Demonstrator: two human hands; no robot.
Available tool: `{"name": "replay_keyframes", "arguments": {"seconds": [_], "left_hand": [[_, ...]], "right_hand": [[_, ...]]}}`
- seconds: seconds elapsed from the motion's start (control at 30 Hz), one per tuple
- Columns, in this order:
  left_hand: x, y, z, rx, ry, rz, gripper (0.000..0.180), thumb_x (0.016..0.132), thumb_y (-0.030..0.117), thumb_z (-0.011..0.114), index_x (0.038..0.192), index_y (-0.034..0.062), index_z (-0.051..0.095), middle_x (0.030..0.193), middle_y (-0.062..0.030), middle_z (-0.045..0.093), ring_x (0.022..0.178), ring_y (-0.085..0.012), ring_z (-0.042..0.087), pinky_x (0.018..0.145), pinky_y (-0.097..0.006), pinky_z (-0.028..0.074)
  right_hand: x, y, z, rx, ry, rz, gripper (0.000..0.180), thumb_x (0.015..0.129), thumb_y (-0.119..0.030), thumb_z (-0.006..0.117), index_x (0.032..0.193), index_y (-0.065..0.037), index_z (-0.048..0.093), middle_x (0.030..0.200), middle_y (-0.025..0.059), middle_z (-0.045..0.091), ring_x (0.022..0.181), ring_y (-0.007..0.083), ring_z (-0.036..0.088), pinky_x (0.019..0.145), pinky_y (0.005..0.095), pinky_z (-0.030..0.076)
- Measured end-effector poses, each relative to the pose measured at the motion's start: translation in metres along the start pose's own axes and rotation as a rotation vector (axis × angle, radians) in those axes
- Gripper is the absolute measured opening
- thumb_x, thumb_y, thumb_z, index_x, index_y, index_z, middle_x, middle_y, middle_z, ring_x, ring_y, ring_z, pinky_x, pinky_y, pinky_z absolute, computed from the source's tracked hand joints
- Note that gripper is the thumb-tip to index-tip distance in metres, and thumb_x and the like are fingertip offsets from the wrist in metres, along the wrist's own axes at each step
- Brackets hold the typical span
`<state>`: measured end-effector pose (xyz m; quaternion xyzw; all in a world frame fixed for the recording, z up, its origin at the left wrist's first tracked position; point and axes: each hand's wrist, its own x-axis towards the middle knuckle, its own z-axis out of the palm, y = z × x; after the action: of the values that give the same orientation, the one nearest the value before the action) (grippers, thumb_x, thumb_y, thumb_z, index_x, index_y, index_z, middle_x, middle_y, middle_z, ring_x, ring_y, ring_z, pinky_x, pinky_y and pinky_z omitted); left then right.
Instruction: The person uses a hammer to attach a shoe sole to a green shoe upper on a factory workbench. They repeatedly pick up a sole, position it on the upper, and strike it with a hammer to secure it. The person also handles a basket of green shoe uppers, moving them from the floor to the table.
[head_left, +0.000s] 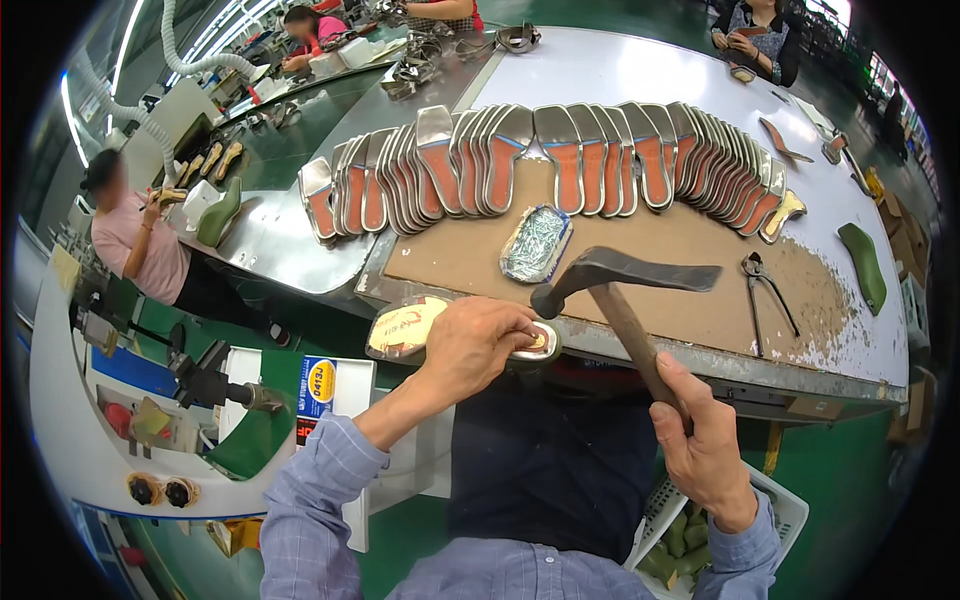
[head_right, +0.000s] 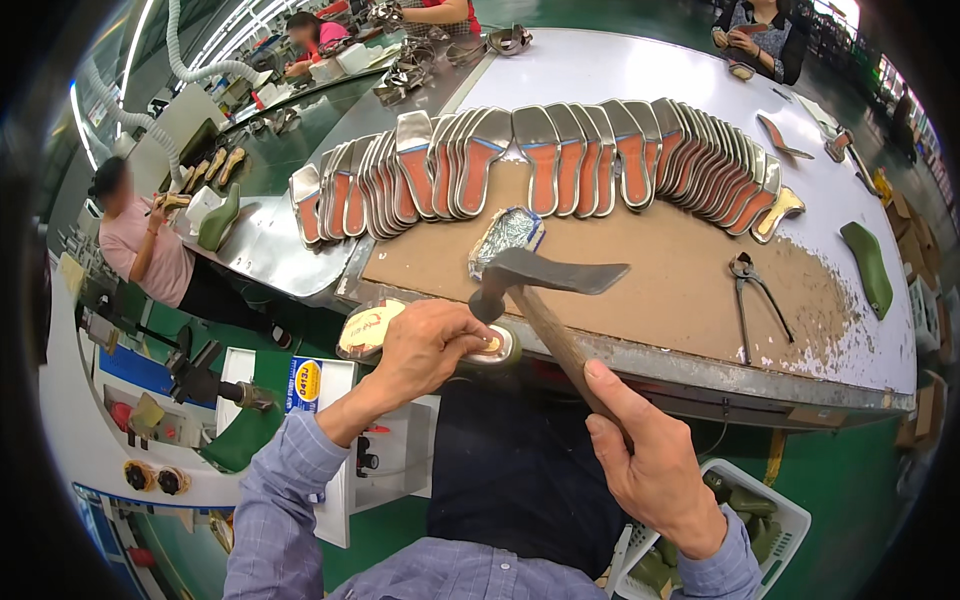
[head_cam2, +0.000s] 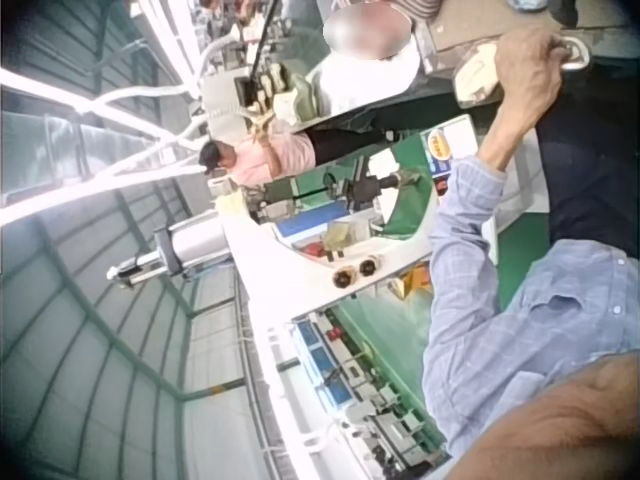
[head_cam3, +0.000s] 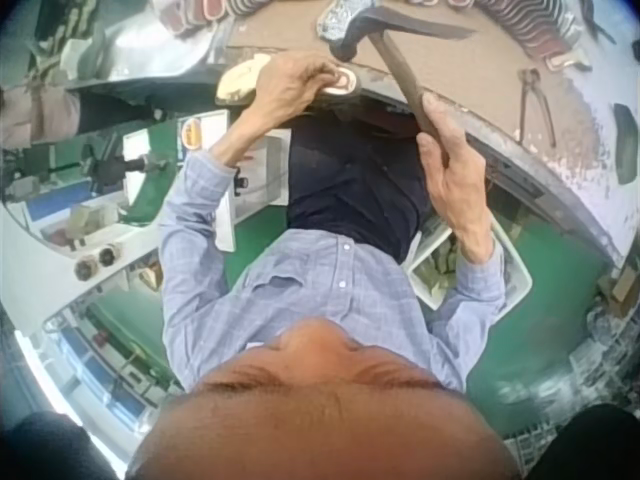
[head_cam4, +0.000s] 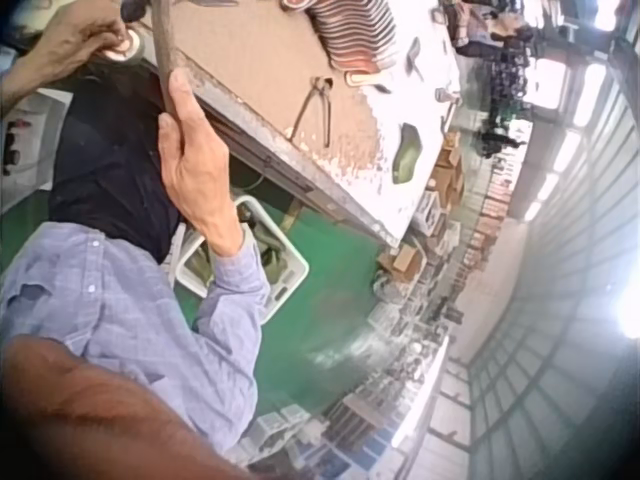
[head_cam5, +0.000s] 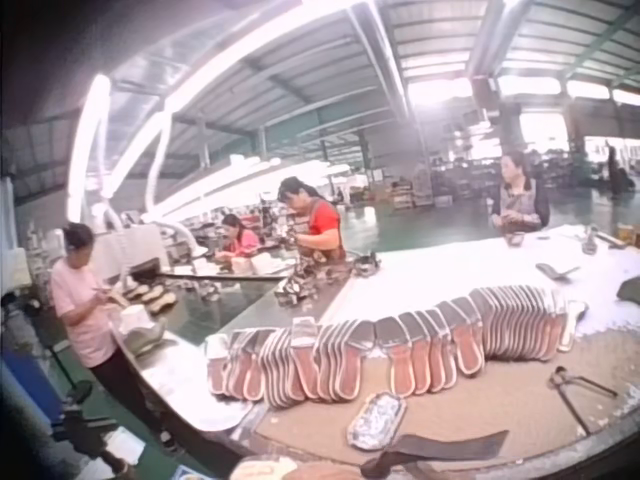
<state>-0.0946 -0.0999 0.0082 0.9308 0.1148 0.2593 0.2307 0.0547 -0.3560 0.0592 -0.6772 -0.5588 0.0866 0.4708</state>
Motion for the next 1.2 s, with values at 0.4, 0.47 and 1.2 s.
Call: {"name": "replay_keyframes", "arguments": {"seconds": [0.4, 0.47, 1.2], "left_hand": [[0.003, 0.007, -0.007, 0.091, -0.121, -0.113, 0.021, 0.080, 0.020, 0.078, 0.098, 0.0099, 0.074, 0.086, -0.0085, 0.071, 0.080, -0.0307, 0.064, 0.074, -0.041, 0.050], [0.001, 0.004, -0.011, 0.051, -0.237, -0.169, 0.034, 0.080, 0.029, 0.079, 0.108, 0.0108, 0.072, 0.099, -0.0098, 0.072, 0.093, -0.0317, 0.065, 0.083, -0.042, 0.049], [0.014, -0.008, -0.015, -0.155, -0.275, -0.141, 0.014, 0.082, 0.016, 0.079, 0.093, 0.0101, 0.072, 0.098, -0.0053, 0.072, 0.094, -0.0263, 0.068, 0.081, -0.037, 0.054]], "right_hand": [[0.005, -0.010, 0.008, -0.076, -0.103, 0.074, 0.049, 0.091, 0.002, 0.066, 0.138, -0.004, 0.055, 0.093, 0.0177, 0.069, 0.072, 0.0340, 0.066, 0.068, 0.0344, 0.055], [0.005, -0.003, 0.009, 0.008, -0.074, 0.122, 0.049, 0.091, 0.001, 0.065, 0.139, -0.004, 0.055, 0.102, 0.0200, 0.070, 0.078, 0.0366, 0.067, 0.074, 0.0344, 0.055], [-0.039, 0.013, 0.036, 0.065, -0.065, 0.243, 0.051, 0.093, 0.004, 0.062, 0.141, -0.002, 0.047, 0.112, 0.0222, 0.069, 0.077, 0.0317, 0.070, 0.068, 0.0361, 0.054]]}}
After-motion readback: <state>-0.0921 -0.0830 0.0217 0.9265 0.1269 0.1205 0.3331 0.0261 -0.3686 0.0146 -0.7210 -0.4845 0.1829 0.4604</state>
